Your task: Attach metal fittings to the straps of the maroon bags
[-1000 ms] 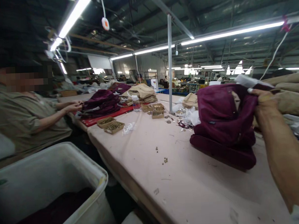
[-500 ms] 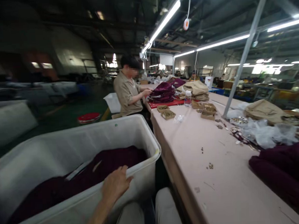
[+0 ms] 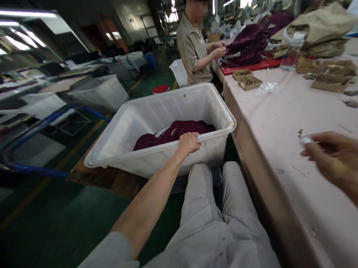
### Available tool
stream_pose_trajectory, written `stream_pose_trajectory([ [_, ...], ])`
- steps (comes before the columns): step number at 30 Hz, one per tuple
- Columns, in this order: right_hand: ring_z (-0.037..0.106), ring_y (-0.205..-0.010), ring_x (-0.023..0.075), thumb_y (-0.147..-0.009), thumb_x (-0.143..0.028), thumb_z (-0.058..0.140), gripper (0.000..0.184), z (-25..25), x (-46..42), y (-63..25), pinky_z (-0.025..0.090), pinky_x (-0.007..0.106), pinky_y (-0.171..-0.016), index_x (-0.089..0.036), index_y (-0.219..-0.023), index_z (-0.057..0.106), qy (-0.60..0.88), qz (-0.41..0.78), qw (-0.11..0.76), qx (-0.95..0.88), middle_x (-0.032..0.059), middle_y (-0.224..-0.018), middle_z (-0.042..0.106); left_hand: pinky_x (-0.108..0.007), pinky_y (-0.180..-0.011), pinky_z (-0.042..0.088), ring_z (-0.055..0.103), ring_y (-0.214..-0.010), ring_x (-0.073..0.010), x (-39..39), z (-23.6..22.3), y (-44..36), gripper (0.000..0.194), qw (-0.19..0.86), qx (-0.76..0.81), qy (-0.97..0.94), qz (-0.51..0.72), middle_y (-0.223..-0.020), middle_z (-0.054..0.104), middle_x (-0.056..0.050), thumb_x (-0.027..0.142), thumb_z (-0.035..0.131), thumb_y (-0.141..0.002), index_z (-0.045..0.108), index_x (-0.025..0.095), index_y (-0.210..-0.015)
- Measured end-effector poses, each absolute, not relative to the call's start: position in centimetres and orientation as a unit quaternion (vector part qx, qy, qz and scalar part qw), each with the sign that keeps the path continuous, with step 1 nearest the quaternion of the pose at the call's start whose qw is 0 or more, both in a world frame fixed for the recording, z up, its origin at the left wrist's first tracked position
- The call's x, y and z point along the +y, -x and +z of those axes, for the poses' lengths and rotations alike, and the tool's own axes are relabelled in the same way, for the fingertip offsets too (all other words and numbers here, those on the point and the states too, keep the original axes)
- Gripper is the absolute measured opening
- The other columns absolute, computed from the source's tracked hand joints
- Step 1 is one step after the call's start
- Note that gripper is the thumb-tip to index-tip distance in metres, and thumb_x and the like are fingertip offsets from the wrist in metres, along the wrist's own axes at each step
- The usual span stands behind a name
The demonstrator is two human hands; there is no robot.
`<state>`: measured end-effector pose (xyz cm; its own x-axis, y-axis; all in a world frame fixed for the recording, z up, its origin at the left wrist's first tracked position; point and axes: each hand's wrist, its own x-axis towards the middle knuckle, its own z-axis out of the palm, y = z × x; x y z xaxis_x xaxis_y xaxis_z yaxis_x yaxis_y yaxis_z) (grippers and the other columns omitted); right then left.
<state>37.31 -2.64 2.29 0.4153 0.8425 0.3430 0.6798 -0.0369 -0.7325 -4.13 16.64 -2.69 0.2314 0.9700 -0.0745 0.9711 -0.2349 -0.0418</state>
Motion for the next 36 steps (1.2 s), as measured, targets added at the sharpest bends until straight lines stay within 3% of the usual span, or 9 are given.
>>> stream_pose_trajectory([
  [3,0.060,-0.054,0.0155,-0.089,-0.058,0.069,0.041,-0.8,-0.6,-30.7,0.044,0.028,-0.051,-0.018,-0.090,0.073,0.603,0.197,0.401,-0.661,0.0054,-0.067,0.068,-0.042,-0.093,0.052,0.069,-0.108,-0.0330,16.3,-2.4,4.4,0.034,-0.007,0.625,-0.780,-0.031,-0.112,0.074,-0.017,0.039,0.063,-0.089,0.072,0.020,-0.116],
  [7,0.061,-0.063,0.0160,-0.097,-0.048,0.057,0.035,-6.7,1.4,-24.6,0.045,0.028,-0.062,-0.018,-0.083,0.069,0.516,0.212,0.358,-0.749,0.0060,-0.076,0.069,-0.041,-0.089,0.053,0.071,-0.104,-0.0322,16.1,-2.2,4.7,0.027,-0.017,0.633,-0.774,-0.029,-0.107,0.075,-0.016,0.034,0.061,-0.089,0.074,0.021,-0.109],
  [11,0.059,-0.063,0.0165,-0.095,-0.051,0.055,0.040,-10.0,2.8,-24.9,0.043,0.028,-0.063,-0.018,-0.077,0.068,0.540,0.195,0.367,-0.732,0.0067,-0.074,0.067,-0.041,-0.088,0.053,0.072,-0.104,-0.0322,16.0,-1.8,4.7,0.025,-0.024,0.633,-0.774,-0.030,-0.105,0.076,-0.016,0.032,0.060,-0.090,0.074,0.021,-0.108],
  [21,0.057,-0.057,0.0170,-0.095,-0.057,0.056,0.045,-10.8,5.1,-25.0,0.038,0.027,-0.057,-0.019,-0.071,0.065,0.588,0.184,0.408,-0.673,0.0037,-0.063,0.065,-0.042,-0.092,0.053,0.071,-0.105,-0.0309,16.3,-1.1,4.9,0.023,-0.022,0.645,-0.763,-0.039,-0.106,0.076,-0.016,0.030,0.062,-0.091,0.073,0.020,-0.108],
  [26,0.054,-0.056,0.0168,-0.095,-0.056,0.056,0.045,-11.3,4.3,-24.7,0.035,0.028,-0.058,-0.019,-0.069,0.062,0.562,0.187,0.410,-0.694,0.0037,-0.062,0.062,-0.048,-0.098,0.053,0.069,-0.108,-0.0273,15.4,-1.2,5.2,0.031,-0.011,0.651,-0.757,-0.051,-0.112,0.074,-0.013,0.039,0.062,-0.096,0.070,0.016,-0.114],
  [36,0.057,-0.064,0.0159,-0.095,-0.038,0.056,0.030,-11.4,5.3,-23.2,0.032,0.027,-0.062,-0.018,-0.072,0.061,0.534,0.134,0.364,-0.751,0.0046,-0.072,0.064,-0.043,-0.092,0.054,0.072,-0.105,-0.0325,15.0,0.2,5.5,0.023,-0.039,0.652,-0.757,-0.005,-0.106,0.076,-0.016,0.024,0.062,-0.085,0.074,0.021,-0.104],
])
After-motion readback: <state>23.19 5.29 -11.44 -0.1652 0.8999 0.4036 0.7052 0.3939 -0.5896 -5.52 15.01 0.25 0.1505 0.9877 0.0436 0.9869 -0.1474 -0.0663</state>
